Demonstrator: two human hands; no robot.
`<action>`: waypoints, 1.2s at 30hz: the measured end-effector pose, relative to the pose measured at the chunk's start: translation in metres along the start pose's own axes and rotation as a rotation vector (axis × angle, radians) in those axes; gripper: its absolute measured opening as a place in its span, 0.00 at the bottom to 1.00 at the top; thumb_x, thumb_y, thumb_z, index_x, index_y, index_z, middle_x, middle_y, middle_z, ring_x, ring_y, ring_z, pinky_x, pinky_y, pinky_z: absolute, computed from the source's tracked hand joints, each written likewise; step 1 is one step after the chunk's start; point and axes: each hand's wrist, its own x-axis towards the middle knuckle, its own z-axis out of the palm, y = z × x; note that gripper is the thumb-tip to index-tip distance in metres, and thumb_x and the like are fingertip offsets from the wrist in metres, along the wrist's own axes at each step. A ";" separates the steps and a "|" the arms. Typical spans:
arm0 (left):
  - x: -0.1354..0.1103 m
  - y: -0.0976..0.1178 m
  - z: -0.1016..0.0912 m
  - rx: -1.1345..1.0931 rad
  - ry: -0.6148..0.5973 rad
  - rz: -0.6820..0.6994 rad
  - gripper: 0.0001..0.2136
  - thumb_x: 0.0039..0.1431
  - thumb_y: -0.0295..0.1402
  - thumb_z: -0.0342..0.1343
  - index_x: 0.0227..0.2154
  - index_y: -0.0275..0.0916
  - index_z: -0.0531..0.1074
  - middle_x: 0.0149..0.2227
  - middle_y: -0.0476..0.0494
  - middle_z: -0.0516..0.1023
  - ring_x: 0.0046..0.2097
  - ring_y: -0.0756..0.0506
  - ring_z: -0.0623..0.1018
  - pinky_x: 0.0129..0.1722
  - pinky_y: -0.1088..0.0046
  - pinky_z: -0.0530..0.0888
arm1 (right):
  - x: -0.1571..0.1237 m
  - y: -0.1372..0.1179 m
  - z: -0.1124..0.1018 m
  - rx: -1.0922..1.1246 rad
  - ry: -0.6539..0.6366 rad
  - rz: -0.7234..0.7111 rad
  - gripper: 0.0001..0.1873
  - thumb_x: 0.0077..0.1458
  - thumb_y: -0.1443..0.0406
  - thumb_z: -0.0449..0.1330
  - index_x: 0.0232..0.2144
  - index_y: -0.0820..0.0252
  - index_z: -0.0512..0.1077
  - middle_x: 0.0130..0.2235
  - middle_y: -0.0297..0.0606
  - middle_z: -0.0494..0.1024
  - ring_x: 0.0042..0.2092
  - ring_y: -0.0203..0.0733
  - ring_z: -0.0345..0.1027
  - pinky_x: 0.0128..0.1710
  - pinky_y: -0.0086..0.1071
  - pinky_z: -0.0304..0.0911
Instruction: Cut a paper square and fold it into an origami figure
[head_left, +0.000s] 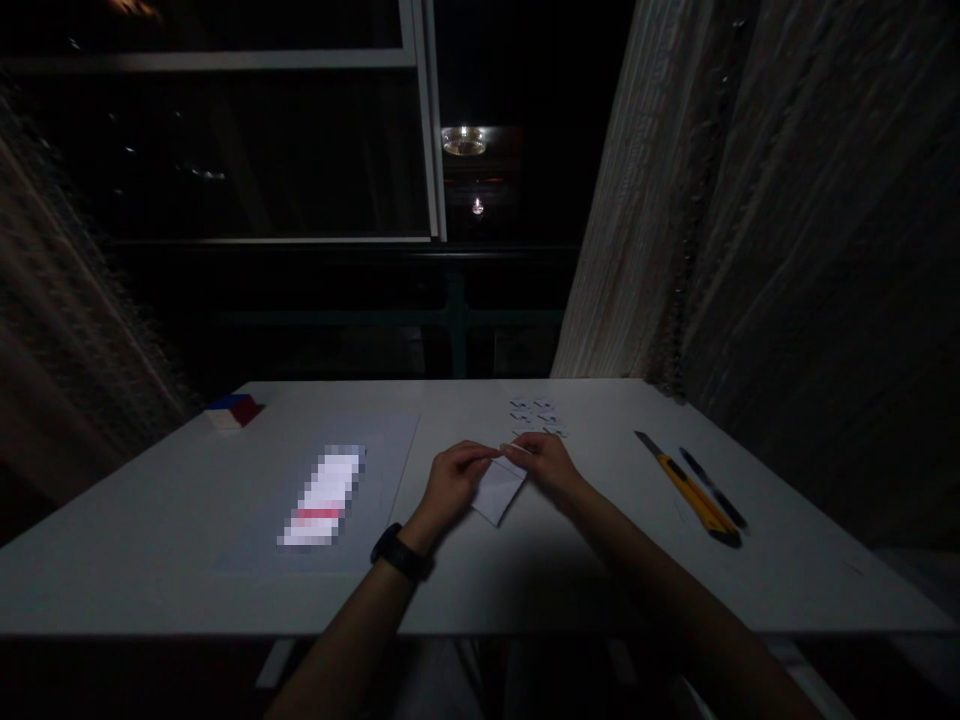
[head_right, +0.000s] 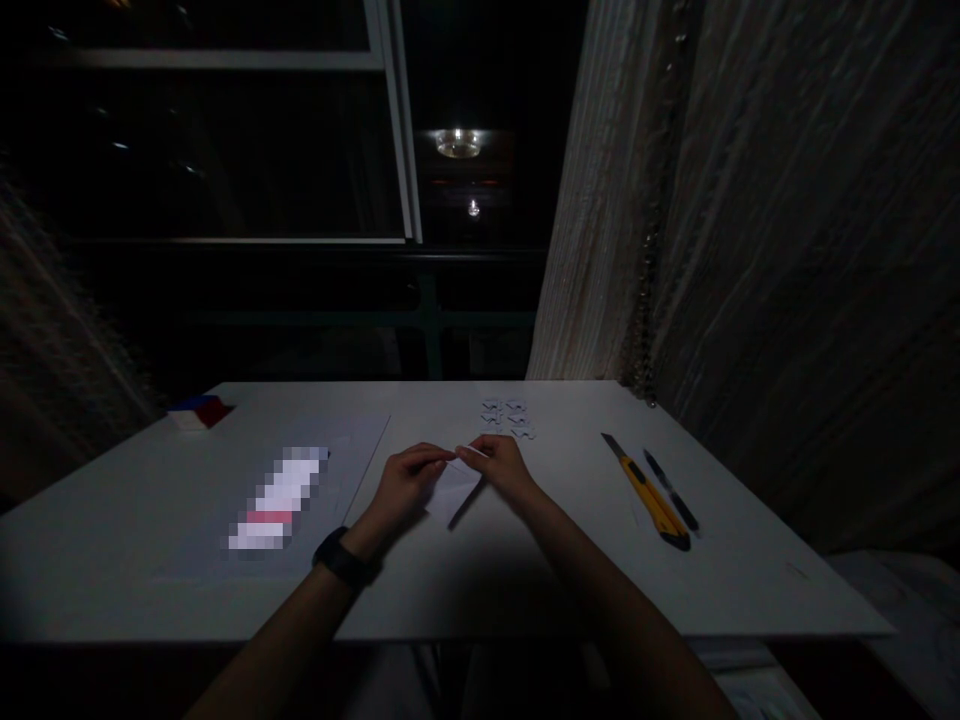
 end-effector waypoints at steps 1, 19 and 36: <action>0.000 0.001 0.000 -0.013 -0.005 -0.019 0.09 0.49 0.28 0.53 0.31 0.38 0.77 0.34 0.41 0.77 0.38 0.45 0.74 0.39 0.70 0.69 | 0.000 0.001 0.001 -0.011 0.020 -0.001 0.13 0.36 0.58 0.65 0.18 0.64 0.71 0.19 0.33 0.69 0.23 0.34 0.60 0.24 0.28 0.54; 0.000 0.000 0.004 -0.165 0.054 -0.408 0.13 0.36 0.38 0.63 0.22 0.31 0.77 0.22 0.42 0.76 0.24 0.49 0.70 0.25 0.74 0.65 | -0.001 0.008 0.005 -0.041 0.064 0.031 0.13 0.30 0.59 0.66 0.12 0.64 0.70 0.14 0.31 0.67 0.20 0.32 0.57 0.22 0.28 0.52; -0.001 -0.003 0.004 -0.220 0.031 -0.497 0.15 0.33 0.40 0.64 0.18 0.30 0.75 0.19 0.44 0.72 0.21 0.52 0.67 0.21 0.76 0.61 | 0.000 0.007 -0.002 -0.312 -0.046 -0.049 0.15 0.39 0.57 0.61 0.14 0.64 0.71 0.15 0.32 0.66 0.19 0.31 0.55 0.21 0.27 0.50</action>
